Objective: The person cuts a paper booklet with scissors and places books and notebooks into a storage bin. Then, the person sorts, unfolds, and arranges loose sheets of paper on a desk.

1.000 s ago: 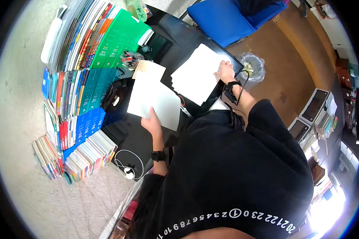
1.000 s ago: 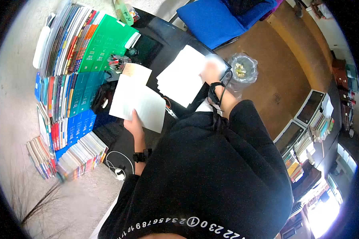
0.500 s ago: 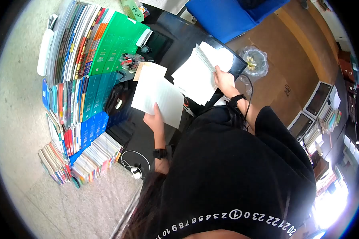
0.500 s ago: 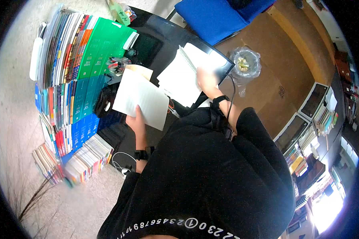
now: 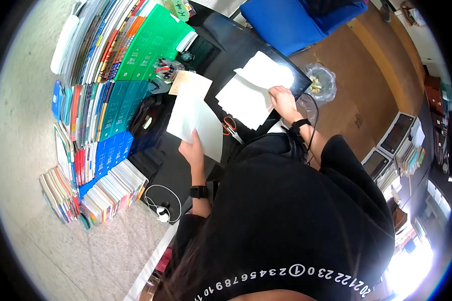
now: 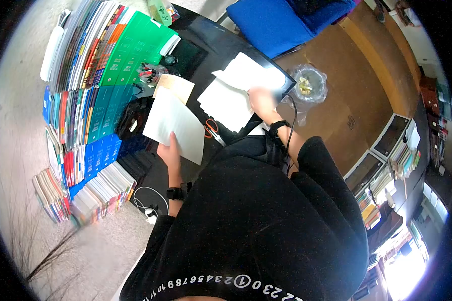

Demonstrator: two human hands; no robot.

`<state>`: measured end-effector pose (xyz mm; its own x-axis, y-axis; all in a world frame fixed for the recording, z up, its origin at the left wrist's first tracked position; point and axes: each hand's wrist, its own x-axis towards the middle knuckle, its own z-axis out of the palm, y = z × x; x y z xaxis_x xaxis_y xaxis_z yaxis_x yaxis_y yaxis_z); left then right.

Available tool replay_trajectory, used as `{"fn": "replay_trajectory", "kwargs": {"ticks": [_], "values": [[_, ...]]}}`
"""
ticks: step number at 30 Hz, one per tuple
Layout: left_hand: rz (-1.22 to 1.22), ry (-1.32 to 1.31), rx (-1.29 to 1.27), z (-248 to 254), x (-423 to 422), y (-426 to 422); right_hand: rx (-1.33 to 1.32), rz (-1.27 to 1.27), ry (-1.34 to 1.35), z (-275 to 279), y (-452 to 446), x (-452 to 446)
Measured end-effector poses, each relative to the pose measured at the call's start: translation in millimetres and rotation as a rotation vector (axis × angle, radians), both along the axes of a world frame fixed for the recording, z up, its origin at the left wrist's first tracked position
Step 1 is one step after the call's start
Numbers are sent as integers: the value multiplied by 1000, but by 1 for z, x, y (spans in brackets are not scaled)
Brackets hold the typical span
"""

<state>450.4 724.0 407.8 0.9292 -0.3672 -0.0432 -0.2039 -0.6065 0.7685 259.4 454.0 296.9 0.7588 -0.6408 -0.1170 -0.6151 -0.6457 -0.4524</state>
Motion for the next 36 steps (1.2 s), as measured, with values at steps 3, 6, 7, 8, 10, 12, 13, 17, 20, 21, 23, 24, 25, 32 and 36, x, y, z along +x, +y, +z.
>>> {"fn": "replay_trajectory", "kwargs": {"ticks": [3,6,7,8,10,12,13,17,20,21,23,24,25,32,36], "values": [[-15,-35,-1,4,-3,0,42,-88,-119,-26,8,-1],[-18,-67,-1,7,-4,1,118,-188,-136,-15,9,2],[-16,-71,1,8,-4,2,119,-217,-132,-16,9,4],[-14,-67,13,7,-4,3,121,-246,-129,-17,7,6],[-8,-58,37,4,-3,7,154,-343,-78,-20,2,10],[-22,-78,29,3,-1,9,215,-473,16,-24,-11,13],[-26,-88,26,2,0,10,323,-572,99,-26,-20,15],[54,-68,1,-6,6,14,305,-488,-137,-74,-47,7],[132,-55,-69,8,8,8,611,-413,-326,16,-46,26],[158,-43,-105,13,8,5,632,-390,-510,23,-42,29],[170,-35,-134,21,7,-5,709,-274,-562,69,-31,39],[154,-37,-125,25,6,-12,798,-243,-596,89,-19,47],[135,-37,-114,30,2,-20,888,-214,-626,106,-5,56],[-294,107,-213,49,-28,-70,878,55,-721,157,80,106],[-353,50,-288,45,-27,-61,1004,152,-736,167,89,109]]}}
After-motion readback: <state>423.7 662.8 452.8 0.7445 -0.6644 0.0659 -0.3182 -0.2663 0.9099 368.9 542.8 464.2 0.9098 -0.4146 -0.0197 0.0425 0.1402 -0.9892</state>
